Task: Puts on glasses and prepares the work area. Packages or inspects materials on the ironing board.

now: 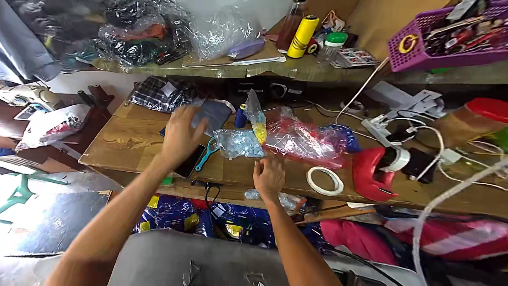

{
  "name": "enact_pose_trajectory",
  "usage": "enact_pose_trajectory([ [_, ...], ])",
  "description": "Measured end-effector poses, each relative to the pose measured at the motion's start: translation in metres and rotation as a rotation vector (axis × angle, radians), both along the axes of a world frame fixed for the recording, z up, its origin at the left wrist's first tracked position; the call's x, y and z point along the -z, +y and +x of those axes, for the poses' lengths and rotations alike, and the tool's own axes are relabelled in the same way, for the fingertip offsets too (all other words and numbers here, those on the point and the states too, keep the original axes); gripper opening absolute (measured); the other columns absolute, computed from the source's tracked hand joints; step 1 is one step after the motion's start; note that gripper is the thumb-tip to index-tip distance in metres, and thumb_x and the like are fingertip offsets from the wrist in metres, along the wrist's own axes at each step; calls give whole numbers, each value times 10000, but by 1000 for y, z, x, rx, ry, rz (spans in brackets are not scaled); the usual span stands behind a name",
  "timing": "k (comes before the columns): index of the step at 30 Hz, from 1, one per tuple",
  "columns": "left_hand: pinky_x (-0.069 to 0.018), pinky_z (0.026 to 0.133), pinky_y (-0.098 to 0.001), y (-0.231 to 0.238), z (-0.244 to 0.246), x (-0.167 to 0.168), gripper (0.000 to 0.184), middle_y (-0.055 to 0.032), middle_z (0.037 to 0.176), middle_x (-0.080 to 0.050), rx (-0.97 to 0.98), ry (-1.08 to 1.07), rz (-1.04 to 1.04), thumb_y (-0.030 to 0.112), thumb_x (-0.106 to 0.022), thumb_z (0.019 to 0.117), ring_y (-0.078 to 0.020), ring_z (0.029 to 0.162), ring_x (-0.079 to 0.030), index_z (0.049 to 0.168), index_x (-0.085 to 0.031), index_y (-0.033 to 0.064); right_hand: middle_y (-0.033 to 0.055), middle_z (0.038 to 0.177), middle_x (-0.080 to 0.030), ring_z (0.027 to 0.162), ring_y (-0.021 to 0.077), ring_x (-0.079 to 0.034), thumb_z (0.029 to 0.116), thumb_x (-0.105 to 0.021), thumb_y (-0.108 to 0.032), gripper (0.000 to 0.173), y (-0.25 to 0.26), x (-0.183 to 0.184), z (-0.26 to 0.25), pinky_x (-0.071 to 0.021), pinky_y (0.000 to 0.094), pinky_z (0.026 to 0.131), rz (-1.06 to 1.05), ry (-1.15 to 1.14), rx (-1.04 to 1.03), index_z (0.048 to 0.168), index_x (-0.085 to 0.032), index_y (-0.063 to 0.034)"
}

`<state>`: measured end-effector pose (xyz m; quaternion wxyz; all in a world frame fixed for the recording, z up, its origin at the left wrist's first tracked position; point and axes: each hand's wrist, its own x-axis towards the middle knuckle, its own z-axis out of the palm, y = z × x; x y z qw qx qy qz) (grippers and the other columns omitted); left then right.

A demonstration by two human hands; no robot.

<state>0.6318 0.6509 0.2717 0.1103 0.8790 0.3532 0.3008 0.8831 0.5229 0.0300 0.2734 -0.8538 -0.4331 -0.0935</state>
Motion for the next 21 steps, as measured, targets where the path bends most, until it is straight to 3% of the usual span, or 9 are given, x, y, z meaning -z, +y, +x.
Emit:
enact_pose_trajectory([
  [2, -516, 1025, -487, 64, 56, -30, 406, -218, 1272, -649, 57, -38, 82, 286, -558, 1047, -332, 1170, -648, 1311, -628, -14, 185, 1103, -705, 1085, 403, -659, 974, -540, -332, 316, 1, 5, -1, -508, 576, 870, 23, -50, 20, 1034, -719, -78],
  [4, -458, 1101, -483, 118, 113, -57, 439, -239, 1355, -608, 115, -3, 108, 259, -581, 1035, -353, 1271, -596, 1377, -589, -16, 186, 1069, -708, 1044, 406, -668, 974, -531, -326, 315, 2, 6, 0, -513, 572, 832, 55, -81, 21, 1019, -722, -80],
  [8, -380, 1157, -542, 188, 198, -65, 560, -264, 1436, -543, 121, 125, 10, 309, -612, 1013, -411, 1366, -503, 1486, -500, 30, 160, 999, -710, 983, 382, -677, 962, -540, -331, 303, 0, 7, -2, -522, 539, 795, 72, -98, 41, 995, -727, -94],
  [10, -413, 1105, -619, 198, 225, -58, 614, -264, 1416, -563, 63, 199, -48, 400, -616, 1001, -438, 1344, -523, 1502, -490, 68, 152, 976, -710, 967, 371, -682, 952, -540, -326, 297, -1, 7, -3, -530, 528, 785, 82, -105, 50, 980, -733, -102],
  [12, -424, 1059, -671, 200, 236, -56, 595, -262, 1399, -579, -12, 228, -57, 405, -612, 994, -468, 1333, -522, 1495, -509, 100, 133, 952, -705, 947, 351, -681, 950, -528, -332, 295, 1, 8, -3, -527, 505, 764, 93, -124, 61, 961, -728, -115],
  [16, -429, 1069, -646, 202, 244, -56, 473, -233, 1363, -622, -90, 218, -18, 281, -623, 989, -444, 1314, -554, 1427, -585, 106, 106, 935, -699, 935, 327, -672, 946, -508, -344, 301, -1, 10, -1, -513, 479, 752, 83, -143, 60, 940, -725, -136],
  [21, -480, 1058, -539, 173, 212, -80, 464, -167, 1292, -677, -45, -60, -29, 365, -572, 988, -319, 1230, -634, 1352, -656, 90, 124, 919, -696, 929, 338, -673, 949, -512, -369, 338, -1, 7, -3, -514, 485, 759, 103, -137, 46, 908, -720, -106],
])
